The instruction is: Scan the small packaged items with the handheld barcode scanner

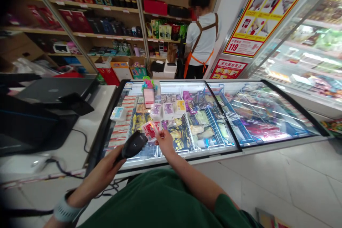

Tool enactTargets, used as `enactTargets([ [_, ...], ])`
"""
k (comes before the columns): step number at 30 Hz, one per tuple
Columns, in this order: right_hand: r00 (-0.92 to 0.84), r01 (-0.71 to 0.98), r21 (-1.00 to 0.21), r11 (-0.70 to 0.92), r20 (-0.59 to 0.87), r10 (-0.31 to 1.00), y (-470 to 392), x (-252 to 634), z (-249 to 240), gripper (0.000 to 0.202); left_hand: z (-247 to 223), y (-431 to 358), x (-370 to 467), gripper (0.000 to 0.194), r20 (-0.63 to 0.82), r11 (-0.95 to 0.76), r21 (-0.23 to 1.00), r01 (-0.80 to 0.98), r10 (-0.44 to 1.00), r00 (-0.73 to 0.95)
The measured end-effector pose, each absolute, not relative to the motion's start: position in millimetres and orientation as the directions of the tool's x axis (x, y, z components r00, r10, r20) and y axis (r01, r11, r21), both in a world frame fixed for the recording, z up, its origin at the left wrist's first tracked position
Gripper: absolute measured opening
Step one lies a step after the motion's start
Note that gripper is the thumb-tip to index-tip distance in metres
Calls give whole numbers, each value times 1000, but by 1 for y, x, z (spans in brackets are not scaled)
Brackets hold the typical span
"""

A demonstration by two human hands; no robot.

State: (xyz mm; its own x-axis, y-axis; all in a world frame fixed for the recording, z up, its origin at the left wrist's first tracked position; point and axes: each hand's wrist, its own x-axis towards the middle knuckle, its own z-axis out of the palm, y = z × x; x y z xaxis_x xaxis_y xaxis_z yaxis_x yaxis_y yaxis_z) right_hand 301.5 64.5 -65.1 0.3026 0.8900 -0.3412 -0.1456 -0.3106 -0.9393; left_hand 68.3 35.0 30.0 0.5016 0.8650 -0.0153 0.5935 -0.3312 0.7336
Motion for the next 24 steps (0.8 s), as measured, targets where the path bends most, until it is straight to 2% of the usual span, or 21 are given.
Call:
enactTargets([
  [7,264,-339,-860,-383,-477,838,63,304,-78,29,19,36,71,48,-25,-306,721,622,885,464],
  [14,225,-532,-692,-488,-671,707,77,303,-91,20,24,33,63,46,3,-310,701,642,902,433],
  [24,334,-481,-736,-476,-656,677,94,299,-107,22,17,20,39,45,8,-270,696,666,930,368],
])
